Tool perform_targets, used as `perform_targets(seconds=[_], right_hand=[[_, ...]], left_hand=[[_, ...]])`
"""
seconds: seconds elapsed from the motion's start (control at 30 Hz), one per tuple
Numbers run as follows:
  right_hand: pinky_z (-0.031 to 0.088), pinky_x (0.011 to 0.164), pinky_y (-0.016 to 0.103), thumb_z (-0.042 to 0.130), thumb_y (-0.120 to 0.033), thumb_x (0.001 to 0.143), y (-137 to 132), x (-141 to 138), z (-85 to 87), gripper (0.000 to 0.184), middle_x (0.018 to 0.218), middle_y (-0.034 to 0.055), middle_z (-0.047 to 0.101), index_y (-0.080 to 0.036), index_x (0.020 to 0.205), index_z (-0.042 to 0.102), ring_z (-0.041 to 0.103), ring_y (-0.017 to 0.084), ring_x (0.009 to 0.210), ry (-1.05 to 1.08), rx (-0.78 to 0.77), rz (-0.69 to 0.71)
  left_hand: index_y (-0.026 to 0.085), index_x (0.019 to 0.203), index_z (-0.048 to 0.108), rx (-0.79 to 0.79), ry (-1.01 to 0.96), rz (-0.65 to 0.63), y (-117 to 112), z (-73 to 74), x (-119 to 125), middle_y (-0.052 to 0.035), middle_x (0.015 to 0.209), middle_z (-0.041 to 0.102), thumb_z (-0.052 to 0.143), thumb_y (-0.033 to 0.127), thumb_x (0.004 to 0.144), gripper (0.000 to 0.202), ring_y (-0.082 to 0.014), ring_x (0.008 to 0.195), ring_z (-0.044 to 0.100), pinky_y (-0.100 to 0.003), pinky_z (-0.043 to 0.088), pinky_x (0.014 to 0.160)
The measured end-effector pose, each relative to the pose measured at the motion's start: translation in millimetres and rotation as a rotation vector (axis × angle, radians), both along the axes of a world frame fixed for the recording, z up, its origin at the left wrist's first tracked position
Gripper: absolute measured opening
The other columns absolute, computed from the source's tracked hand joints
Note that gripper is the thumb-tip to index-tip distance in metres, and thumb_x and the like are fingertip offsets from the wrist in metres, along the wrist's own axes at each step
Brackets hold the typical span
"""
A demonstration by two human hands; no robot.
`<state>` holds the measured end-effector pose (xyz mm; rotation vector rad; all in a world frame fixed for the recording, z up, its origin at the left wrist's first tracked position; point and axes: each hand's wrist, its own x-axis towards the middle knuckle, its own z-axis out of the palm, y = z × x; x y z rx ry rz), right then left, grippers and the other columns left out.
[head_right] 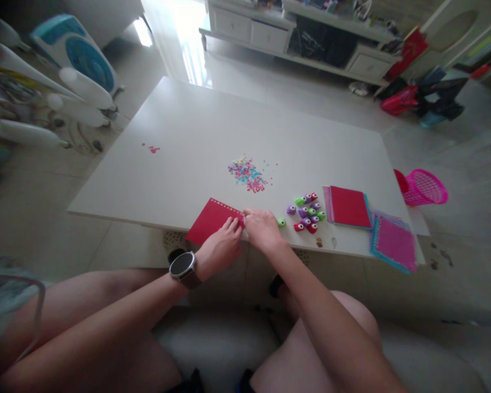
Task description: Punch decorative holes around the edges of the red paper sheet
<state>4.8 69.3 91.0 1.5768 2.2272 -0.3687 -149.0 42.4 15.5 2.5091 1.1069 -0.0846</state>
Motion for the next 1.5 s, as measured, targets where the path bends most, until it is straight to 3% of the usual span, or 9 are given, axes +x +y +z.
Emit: perform_targets(seconds=[0.2, 0.43, 0.67, 0.87, 0.93, 1.03, 1.13, 1.3, 1.5], right_hand=[[0.050, 0.089, 0.032, 0.051, -0.006, 0.103, 1.3, 5.5, 0.8, 0.040, 0.134, 0.0076, 0.077, -0.021, 0.122, 0.084, 0.075, 0.023, 0.113, 0.008, -0.044, -0.005], [0.051, 0.096, 0.037, 0.049, -0.009, 0.105, -6.2, 10.9, -12.2, 0.043, 0.138, 0.0095, 0.076, -0.019, 0.131, 0.081, 0.076, 0.025, 0.107, 0.009, 0.003, -0.003], [0.038, 0.126, 0.045, 0.049, -0.008, 0.103, -10.6, 17.3, -25.0, 0.047, 0.151, 0.0121, 0.069, -0.019, 0.140, 0.076, 0.070, 0.025, 0.129, 0.081, 0.025, 0.005], [0.031, 0.134, 0.048, 0.049, -0.007, 0.103, -11.1, 14.2, -20.7, 0.050, 0.154, 0.0116, 0.068, -0.020, 0.144, 0.074, 0.067, 0.024, 0.136, 0.116, 0.016, -0.025], [0.032, 0.133, 0.048, 0.049, -0.006, 0.102, -11.2, 12.7, -18.1, 0.048, 0.152, 0.0133, 0.069, -0.017, 0.141, 0.075, 0.065, 0.026, 0.140, 0.117, 0.041, -0.012], [0.045, 0.122, 0.041, 0.053, -0.009, 0.104, -9.4, 15.4, -15.9, 0.038, 0.142, 0.0140, 0.073, -0.015, 0.129, 0.080, 0.068, 0.027, 0.133, 0.151, 0.069, -0.007], [0.053, 0.109, 0.033, 0.056, -0.018, 0.109, -4.6, 23.4, -16.9, 0.029, 0.134, 0.0119, 0.076, -0.017, 0.122, 0.082, 0.073, 0.024, 0.120, 0.246, 0.136, -0.122], [0.051, 0.109, 0.031, 0.074, -0.028, 0.104, 2.8, 25.1, -24.9, 0.033, 0.134, 0.0124, 0.075, -0.016, 0.135, 0.076, 0.069, 0.024, 0.125, 0.340, 0.148, -0.186], [0.051, 0.099, 0.030, 0.061, -0.019, 0.106, 4.2, 16.1, -29.3, 0.021, 0.120, 0.0116, 0.079, -0.017, 0.118, 0.078, 0.072, 0.024, 0.114, 0.225, 0.052, -0.194]], left_hand=[[0.002, 0.155, 0.055, 0.013, -0.024, 0.010, 1.7, -4.6, 0.0, -0.0297, 0.162, 0.055, 0.045, 0.020, 0.102, 0.057, -0.0382, 0.163, 0.042, -0.058, 0.051, 0.122], [0.004, 0.157, 0.053, -0.008, -0.038, -0.009, 3.6, -3.4, -2.5, -0.0288, 0.161, 0.057, 0.048, 0.020, 0.101, 0.059, -0.0382, 0.163, 0.042, -0.058, 0.052, 0.122], [0.004, 0.157, 0.052, -0.024, -0.038, 0.001, 4.8, 3.4, -2.5, -0.0285, 0.162, 0.055, 0.048, 0.019, 0.101, 0.058, -0.0363, 0.163, 0.043, -0.054, 0.053, 0.121], [0.003, 0.148, 0.060, 0.023, -0.040, -0.018, 7.8, 6.1, -4.3, -0.0271, 0.151, 0.064, 0.049, 0.017, 0.101, 0.050, -0.0328, 0.154, 0.053, -0.051, 0.044, 0.130], [0.003, 0.148, 0.059, 0.032, -0.034, -0.029, 8.2, 5.9, -4.9, -0.0270, 0.152, 0.064, 0.049, 0.017, 0.100, 0.051, -0.0326, 0.155, 0.053, -0.050, 0.043, 0.131], [0.002, 0.152, 0.056, 0.014, -0.019, -0.018, 7.4, 4.1, -5.6, -0.0281, 0.159, 0.059, 0.049, 0.019, 0.101, 0.055, -0.0336, 0.160, 0.048, -0.049, 0.049, 0.126], [0.000, 0.156, 0.052, 0.014, -0.010, -0.015, 6.0, 2.6, -5.8, -0.0298, 0.163, 0.056, 0.047, 0.019, 0.101, 0.058, -0.0352, 0.163, 0.045, -0.049, 0.052, 0.123], [0.002, 0.156, 0.052, 0.002, -0.017, -0.009, 4.6, 4.2, -4.4, -0.0293, 0.161, 0.057, 0.047, 0.022, 0.102, 0.057, -0.0368, 0.163, 0.045, -0.053, 0.052, 0.122], [0.004, 0.153, 0.056, -0.014, -0.020, 0.004, 3.8, 4.2, -3.6, -0.0297, 0.161, 0.057, 0.048, 0.022, 0.102, 0.055, -0.0373, 0.163, 0.044, -0.055, 0.051, 0.123]])
